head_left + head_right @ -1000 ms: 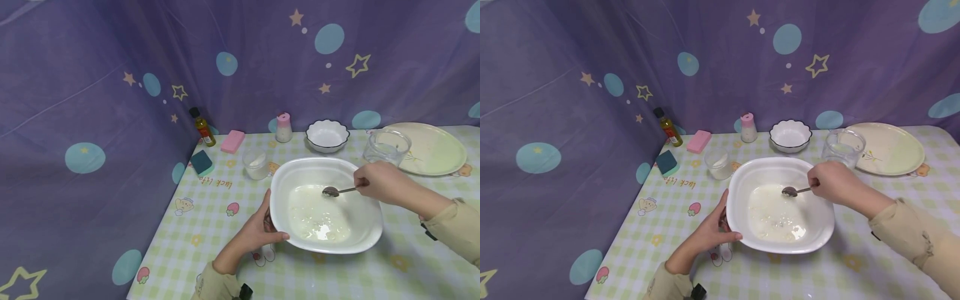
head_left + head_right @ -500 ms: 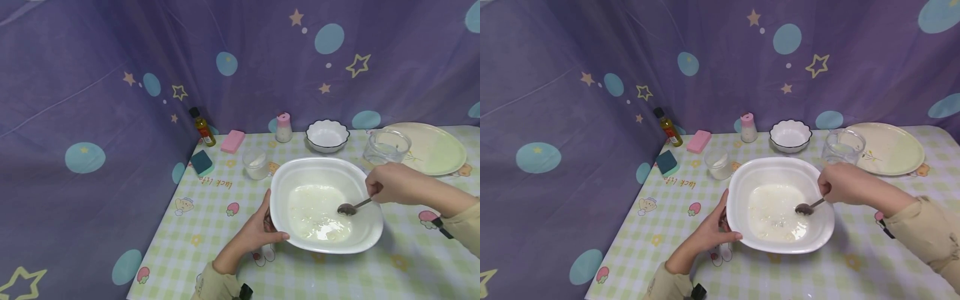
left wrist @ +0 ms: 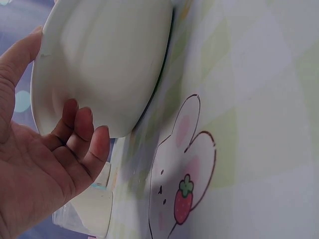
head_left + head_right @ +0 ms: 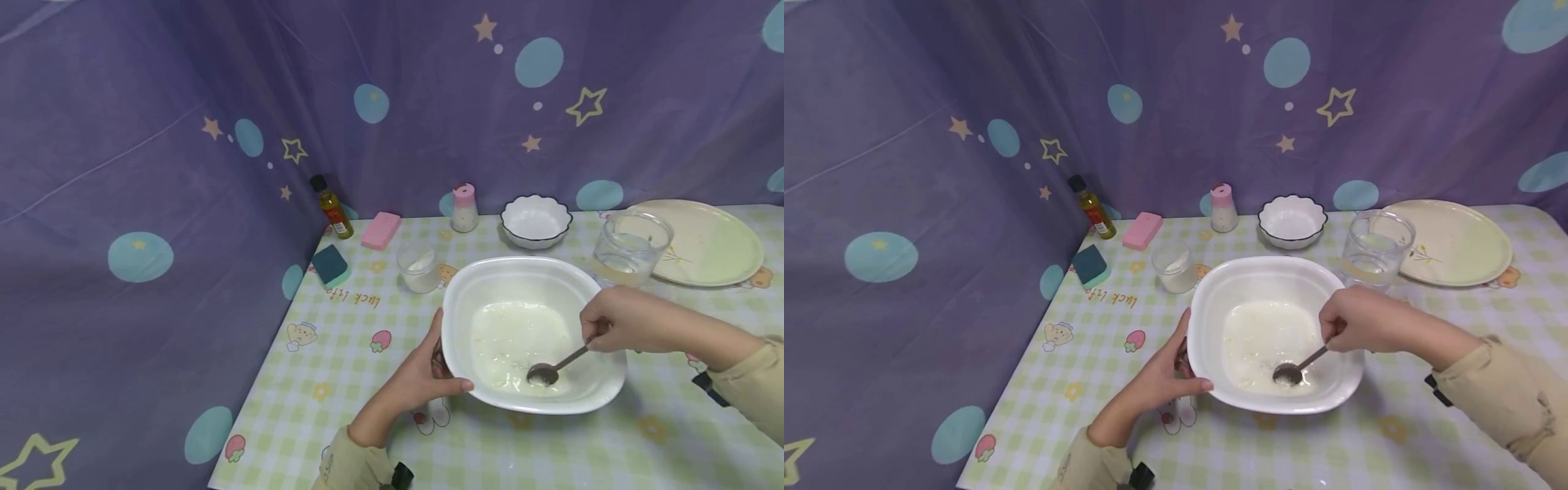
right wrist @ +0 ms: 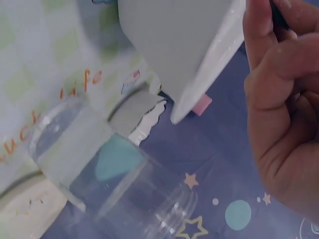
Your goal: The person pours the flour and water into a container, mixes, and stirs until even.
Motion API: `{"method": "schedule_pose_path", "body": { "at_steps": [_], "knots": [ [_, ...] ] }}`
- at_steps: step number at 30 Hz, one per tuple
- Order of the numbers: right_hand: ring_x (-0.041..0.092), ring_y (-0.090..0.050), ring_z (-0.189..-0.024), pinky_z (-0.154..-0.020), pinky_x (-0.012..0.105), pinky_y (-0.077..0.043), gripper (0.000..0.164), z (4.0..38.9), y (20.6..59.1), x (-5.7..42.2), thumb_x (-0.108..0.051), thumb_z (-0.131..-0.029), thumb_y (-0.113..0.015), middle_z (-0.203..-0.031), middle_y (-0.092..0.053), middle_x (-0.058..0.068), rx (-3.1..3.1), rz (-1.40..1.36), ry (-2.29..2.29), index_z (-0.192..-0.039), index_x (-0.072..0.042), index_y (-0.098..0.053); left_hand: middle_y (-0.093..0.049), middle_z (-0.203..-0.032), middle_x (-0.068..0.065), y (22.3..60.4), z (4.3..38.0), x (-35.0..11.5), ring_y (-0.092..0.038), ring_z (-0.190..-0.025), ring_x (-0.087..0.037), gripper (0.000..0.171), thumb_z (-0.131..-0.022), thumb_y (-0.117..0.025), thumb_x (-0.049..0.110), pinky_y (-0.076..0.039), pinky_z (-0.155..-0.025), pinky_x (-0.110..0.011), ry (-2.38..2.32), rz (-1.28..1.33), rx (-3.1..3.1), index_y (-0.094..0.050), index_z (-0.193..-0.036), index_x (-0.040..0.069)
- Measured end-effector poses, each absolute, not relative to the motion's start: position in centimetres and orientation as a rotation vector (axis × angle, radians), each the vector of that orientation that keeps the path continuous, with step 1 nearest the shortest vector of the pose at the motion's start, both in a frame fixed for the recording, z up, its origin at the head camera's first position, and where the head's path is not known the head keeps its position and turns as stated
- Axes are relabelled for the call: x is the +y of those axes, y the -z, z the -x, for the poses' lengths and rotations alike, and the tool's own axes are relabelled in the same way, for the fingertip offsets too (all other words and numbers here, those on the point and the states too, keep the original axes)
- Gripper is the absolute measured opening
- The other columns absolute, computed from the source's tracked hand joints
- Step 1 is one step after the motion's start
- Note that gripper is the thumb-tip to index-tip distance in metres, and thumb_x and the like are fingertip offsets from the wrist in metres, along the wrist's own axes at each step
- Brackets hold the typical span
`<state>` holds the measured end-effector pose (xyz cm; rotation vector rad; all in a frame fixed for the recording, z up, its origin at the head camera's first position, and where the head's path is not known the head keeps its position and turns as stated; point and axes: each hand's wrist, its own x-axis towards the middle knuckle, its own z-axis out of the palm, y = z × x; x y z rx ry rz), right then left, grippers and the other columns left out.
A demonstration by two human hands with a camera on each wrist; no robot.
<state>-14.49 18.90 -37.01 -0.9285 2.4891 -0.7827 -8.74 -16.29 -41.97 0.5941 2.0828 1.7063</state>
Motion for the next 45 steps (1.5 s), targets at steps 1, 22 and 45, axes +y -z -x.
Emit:
{"method": "schedule_pose_path", "body": {
  "at_steps": [1,22,45],
  "knots": [
    [0.000,-0.044,-0.055,-0.048,0.022,-0.039,0.022,14.4,37.2,18.8,-0.006,-0.078,-0.074,-0.060,-0.053,-0.018,2.508,0.944,0.785,-0.068,-0.023,-0.064,-0.056,-0.117,-0.030,41.9,8.7,-16.3,-0.058,-0.084,-0.012,0.116,-0.083,-0.077,0.005,-0.052,-0.075,-0.033,-1.704,-0.591,2.083,0.010,-0.156,0.022],
    [0.003,-0.055,-0.064,-0.059,0.027,-0.045,0.023,14.8,38.9,15.5,-0.005,-0.078,-0.077,-0.069,-0.065,-0.014,2.811,0.881,0.807,-0.069,-0.023,-0.066,-0.055,-0.121,-0.028,41.8,8.6,-16.3,-0.059,-0.085,-0.013,0.116,-0.083,-0.077,0.005,-0.052,-0.076,-0.032,-1.674,-0.594,2.108,0.011,-0.156,0.021],
    [0.010,-0.042,-0.058,-0.055,0.030,-0.037,0.027,16.1,38.0,17.5,-0.001,-0.074,-0.074,-0.060,-0.049,-0.012,2.999,0.897,0.615,-0.065,-0.021,-0.059,-0.054,-0.123,-0.030,42.0,8.8,-16.2,-0.060,-0.086,-0.014,0.115,-0.083,-0.076,0.003,-0.054,-0.075,-0.037,-1.701,-0.624,2.085,0.012,-0.156,0.017]
  ]
}}
